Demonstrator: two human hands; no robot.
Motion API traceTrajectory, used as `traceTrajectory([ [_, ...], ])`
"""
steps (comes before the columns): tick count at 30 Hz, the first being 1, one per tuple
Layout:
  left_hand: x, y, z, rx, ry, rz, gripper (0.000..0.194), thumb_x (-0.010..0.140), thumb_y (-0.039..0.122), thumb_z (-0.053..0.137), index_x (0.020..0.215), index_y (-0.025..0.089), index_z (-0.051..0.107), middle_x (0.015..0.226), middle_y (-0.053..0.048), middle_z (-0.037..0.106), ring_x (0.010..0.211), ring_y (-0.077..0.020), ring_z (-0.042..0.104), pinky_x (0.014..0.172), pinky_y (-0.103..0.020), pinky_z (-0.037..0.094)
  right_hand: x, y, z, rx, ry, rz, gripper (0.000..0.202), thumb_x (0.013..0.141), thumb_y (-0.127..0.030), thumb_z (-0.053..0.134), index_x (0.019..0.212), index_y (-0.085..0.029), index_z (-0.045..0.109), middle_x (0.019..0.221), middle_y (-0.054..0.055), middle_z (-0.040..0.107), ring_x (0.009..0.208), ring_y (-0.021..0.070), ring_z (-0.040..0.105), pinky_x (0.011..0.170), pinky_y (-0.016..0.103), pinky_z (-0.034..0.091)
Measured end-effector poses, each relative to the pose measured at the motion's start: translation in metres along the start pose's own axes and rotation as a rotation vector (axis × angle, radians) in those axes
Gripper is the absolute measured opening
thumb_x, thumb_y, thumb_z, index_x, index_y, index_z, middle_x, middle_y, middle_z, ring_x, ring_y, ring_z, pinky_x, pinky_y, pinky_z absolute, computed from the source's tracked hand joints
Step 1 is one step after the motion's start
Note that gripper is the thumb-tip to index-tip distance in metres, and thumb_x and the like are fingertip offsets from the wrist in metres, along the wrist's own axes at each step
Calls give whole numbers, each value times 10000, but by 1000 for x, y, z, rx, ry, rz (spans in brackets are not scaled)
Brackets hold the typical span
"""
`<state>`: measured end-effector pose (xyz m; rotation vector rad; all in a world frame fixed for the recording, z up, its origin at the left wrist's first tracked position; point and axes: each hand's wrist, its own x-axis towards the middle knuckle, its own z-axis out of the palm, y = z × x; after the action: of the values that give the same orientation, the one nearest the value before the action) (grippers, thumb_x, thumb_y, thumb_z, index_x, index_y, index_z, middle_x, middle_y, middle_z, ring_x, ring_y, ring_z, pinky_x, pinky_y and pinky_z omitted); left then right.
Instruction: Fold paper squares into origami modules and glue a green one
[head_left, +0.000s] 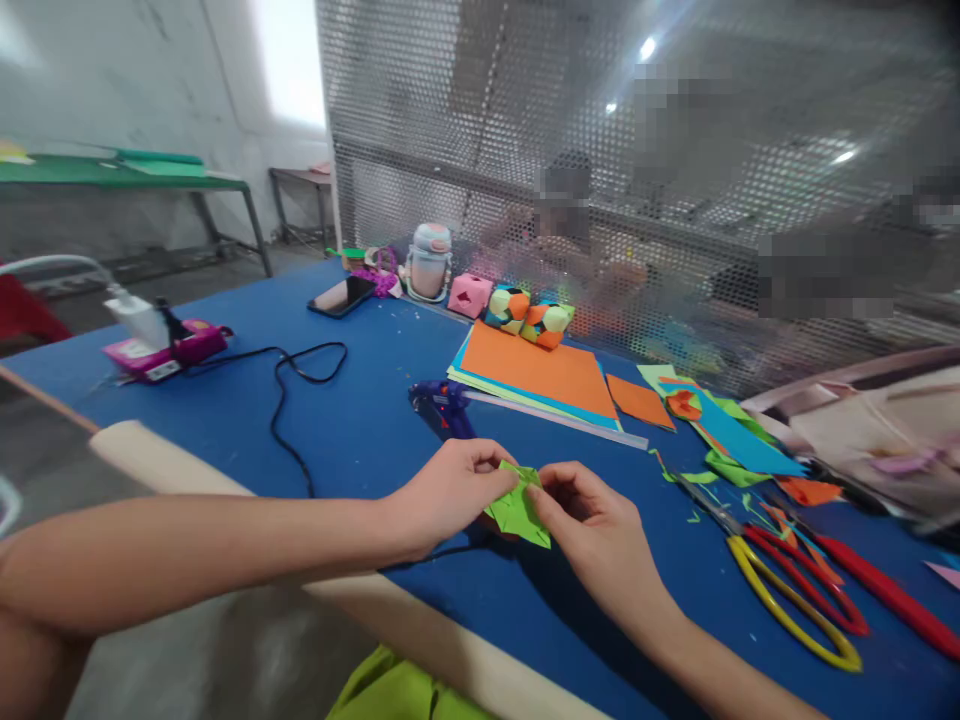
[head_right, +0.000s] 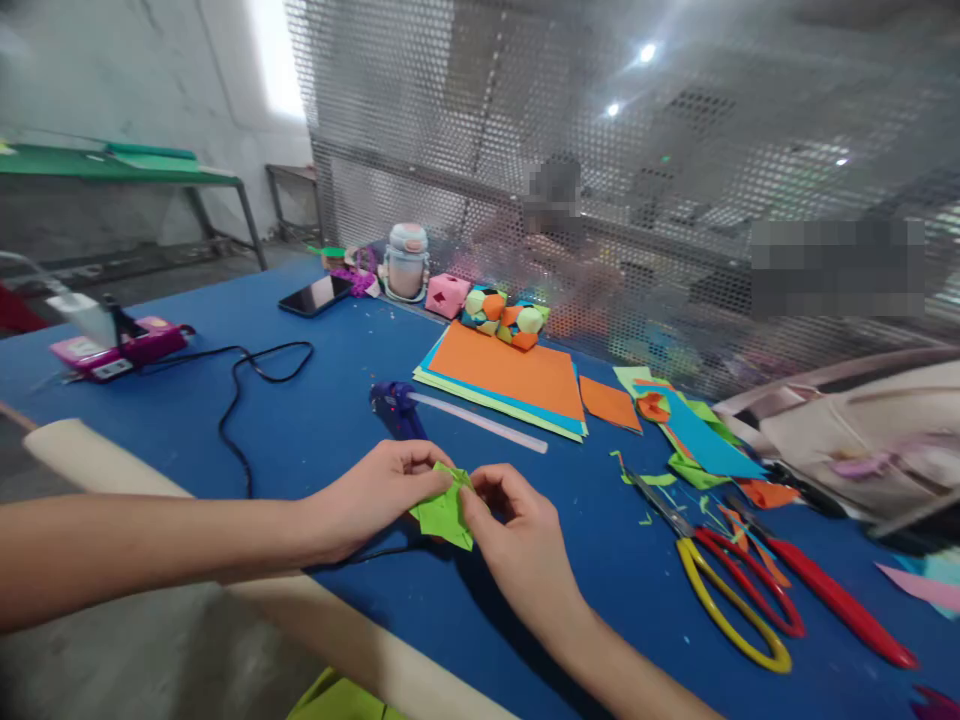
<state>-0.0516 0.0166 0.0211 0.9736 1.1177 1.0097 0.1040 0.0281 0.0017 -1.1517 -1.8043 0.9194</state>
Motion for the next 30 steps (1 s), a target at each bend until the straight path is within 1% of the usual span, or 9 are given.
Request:
traceTrajectory([
  [3,6,0,5,-35,-19,-17,81,721,128,539,640,129,546,468,66,525,427,-53,491,429,-144,351,-1,6,-4,2,39,21,176,768,-350,609,788,-176,588,644,0,582,552,116,541,482,204,456],
  [5,7,0,5,-51,-17,-41,100,725,120,536,625,128,534,460,69,516,423,-50,492,426,-139,354,-2,8,-2,-12,53,-17,148,787,-327,596,801,-181,588,658,1,589,570,120,553,495,206,463],
  [10,4,-1,-2,-57,2,-93,124,721,95,527,601,126,525,441,69,508,409,-48,497,413,-131,351,-2,12,6,-122,74,-292,39,824,-185,550,804,-193,583,735,5,600,640,112,569,578,210,476],
  [14,4,-2,-8,-62,-18,-103,115,706,114,530,593,133,525,452,62,522,430,-63,519,433,-147,394,0,10,8,-171,54,-472,140,824,-82,526,883,-196,580,776,15,610,685,106,584,620,208,480],
  [16,3,-2,-9,-64,-47,-103,99,701,135,534,602,138,530,469,54,543,445,-74,535,453,-166,425,1,8,6,-196,18,-545,188,823,-50,505,917,-196,577,788,23,616,707,110,597,631,208,488],
  [19,2,2,-11,-46,-58,-98,94,690,138,536,596,140,531,468,54,543,442,-73,532,456,-166,422,2,5,3,-269,-14,-643,230,812,-27,484,942,-194,573,795,36,625,718,123,608,639,217,499],
  [21,1,3,-11,-22,-52,-88,96,684,135,539,589,141,531,459,58,530,437,-69,523,452,-162,408,3,4,1,-307,-11,-666,234,808,-28,476,939,-196,570,786,39,630,711,129,612,634,221,503],
  [26,1,2,-11,33,-51,-70,91,686,155,546,596,149,532,464,60,522,445,-74,515,459,-174,395,3,2,-1,-366,-37,-627,226,819,-55,443,908,-220,569,771,31,642,700,135,620,625,232,508],
  [30,1,2,-11,70,-61,-45,92,693,184,546,607,152,535,487,55,515,461,-71,494,473,-180,374,3,2,-4,-380,-52,-635,234,827,-66,426,916,-221,577,792,38,646,717,136,621,633,240,506],
])
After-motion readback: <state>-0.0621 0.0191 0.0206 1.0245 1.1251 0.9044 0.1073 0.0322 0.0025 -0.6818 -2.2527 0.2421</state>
